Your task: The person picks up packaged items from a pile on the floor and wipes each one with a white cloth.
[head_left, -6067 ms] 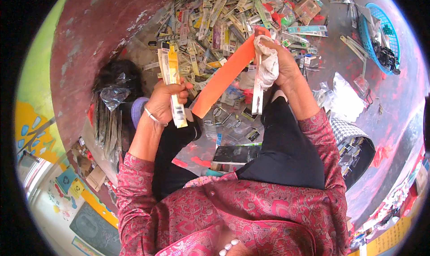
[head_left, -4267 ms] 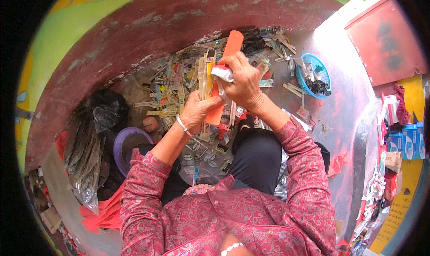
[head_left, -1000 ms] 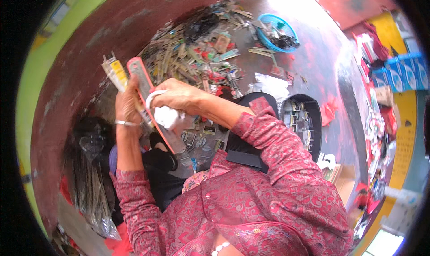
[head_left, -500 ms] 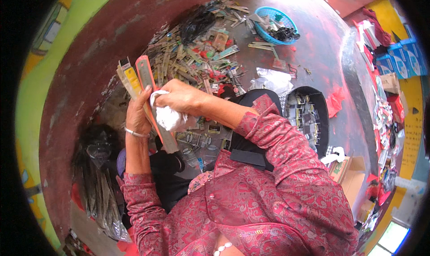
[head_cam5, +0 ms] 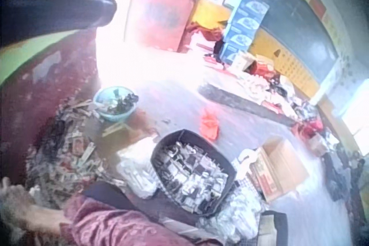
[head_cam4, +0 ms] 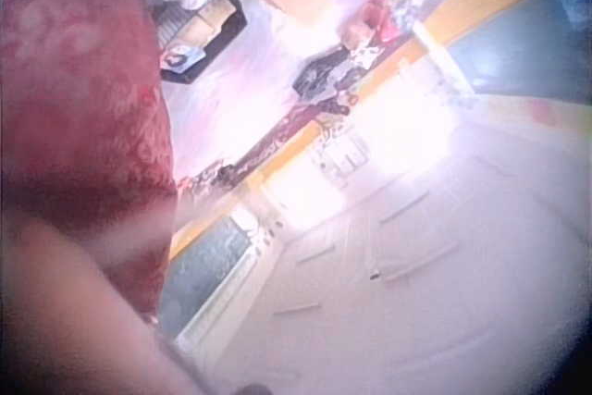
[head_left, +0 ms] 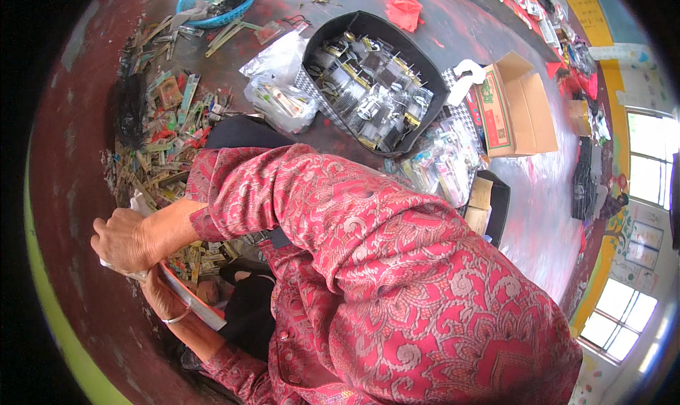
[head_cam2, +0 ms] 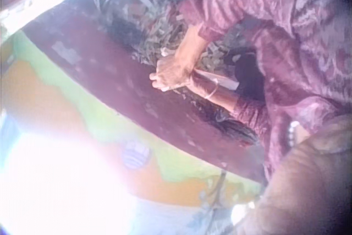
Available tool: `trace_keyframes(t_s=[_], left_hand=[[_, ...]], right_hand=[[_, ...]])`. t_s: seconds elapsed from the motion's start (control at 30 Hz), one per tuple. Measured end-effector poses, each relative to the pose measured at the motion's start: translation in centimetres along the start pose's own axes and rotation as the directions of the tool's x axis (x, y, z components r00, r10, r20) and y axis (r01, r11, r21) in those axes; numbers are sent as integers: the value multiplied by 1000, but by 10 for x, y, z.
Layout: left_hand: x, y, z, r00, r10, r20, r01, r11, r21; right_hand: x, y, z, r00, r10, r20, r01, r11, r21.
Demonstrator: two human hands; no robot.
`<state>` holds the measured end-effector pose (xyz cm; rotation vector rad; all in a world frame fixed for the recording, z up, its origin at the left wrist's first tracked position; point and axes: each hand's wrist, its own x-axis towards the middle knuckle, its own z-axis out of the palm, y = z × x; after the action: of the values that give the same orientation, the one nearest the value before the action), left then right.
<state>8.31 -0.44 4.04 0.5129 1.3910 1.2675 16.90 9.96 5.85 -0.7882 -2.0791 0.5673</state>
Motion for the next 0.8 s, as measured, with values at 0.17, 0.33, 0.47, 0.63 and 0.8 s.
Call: trace_keyframes(t_s=[0.17,0.33,0.47,0.63,0.8], left_hand=[[4,-6,-23,998,44,39,-47,996,77],[-1,-1,-27,991,122,61,-128,987,99],[3,-2,-42,999,51,-15,-51,999,-15],[28,1,-18,974,-100,-202,99,995,-16],[24,0,-44,969,-142,-200,129,989,-77]], right_hand=[[6,10,-17,973,-158,169,198,944,-263],[27,34,-33,997,-66,-44,38,889,-457],[33,38,-72,996,82,25,-72,953,-295],[18,17,-42,997,41,72,-35,996,-81],[-14,-15,4,970,-95,226,118,989,-91]])
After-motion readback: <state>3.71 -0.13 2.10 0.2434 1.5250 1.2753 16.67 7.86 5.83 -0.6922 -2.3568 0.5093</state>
